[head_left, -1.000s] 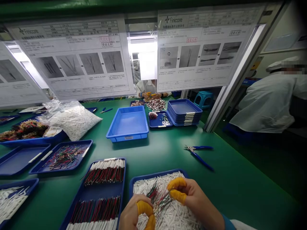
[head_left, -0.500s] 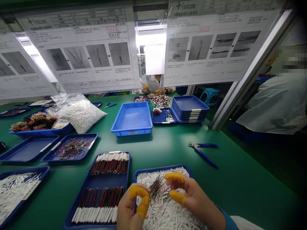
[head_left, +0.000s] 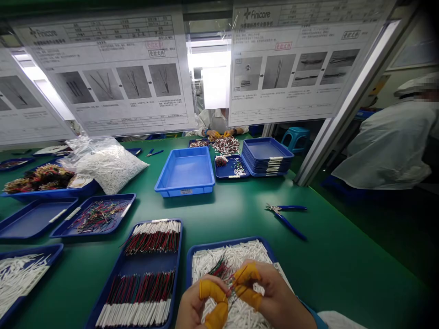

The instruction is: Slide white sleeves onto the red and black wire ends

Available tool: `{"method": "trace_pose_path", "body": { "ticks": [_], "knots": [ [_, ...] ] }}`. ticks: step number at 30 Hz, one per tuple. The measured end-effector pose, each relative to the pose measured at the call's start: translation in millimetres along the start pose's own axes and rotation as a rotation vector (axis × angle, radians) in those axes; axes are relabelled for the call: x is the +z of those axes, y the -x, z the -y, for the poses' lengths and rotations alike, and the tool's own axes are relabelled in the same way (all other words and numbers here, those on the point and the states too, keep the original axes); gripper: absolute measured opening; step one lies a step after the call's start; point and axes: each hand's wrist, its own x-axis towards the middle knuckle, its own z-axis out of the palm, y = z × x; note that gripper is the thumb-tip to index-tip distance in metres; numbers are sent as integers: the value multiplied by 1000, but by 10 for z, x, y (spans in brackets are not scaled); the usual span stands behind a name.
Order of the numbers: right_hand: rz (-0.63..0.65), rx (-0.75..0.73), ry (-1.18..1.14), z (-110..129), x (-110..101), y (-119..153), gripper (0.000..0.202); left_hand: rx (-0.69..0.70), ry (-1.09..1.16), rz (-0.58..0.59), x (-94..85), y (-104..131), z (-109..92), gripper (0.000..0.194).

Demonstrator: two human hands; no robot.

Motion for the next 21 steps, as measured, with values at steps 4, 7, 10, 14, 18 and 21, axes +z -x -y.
{"method": "trace_pose_path", "body": {
  "ticks": [4, 7, 10, 14, 18, 21],
  "knots": [
    [-97, 163, -146, -87, -60, -26, 14, -21, -11, -103, -48, -1, -11, 30],
    [-77, 184, -37, -115, -66, -35, 17, 4, -63, -209, -57, 0, -13, 30],
    [-55, 78, 56, -72, -35, -19, 31, 65, -143, -249, -12, 8, 0, 23],
    [12, -6, -17, 19, -1, 3, 6, 177, -281, -160, 70, 26, 46, 16],
    [22, 2, -85, 34, 8, 9, 14, 235, -354, -51, 92, 41, 115, 19],
    [-7, 101, -299, 17, 1, 9, 9, 211, -350, 7, 81, 48, 154, 24]
  ]
}}
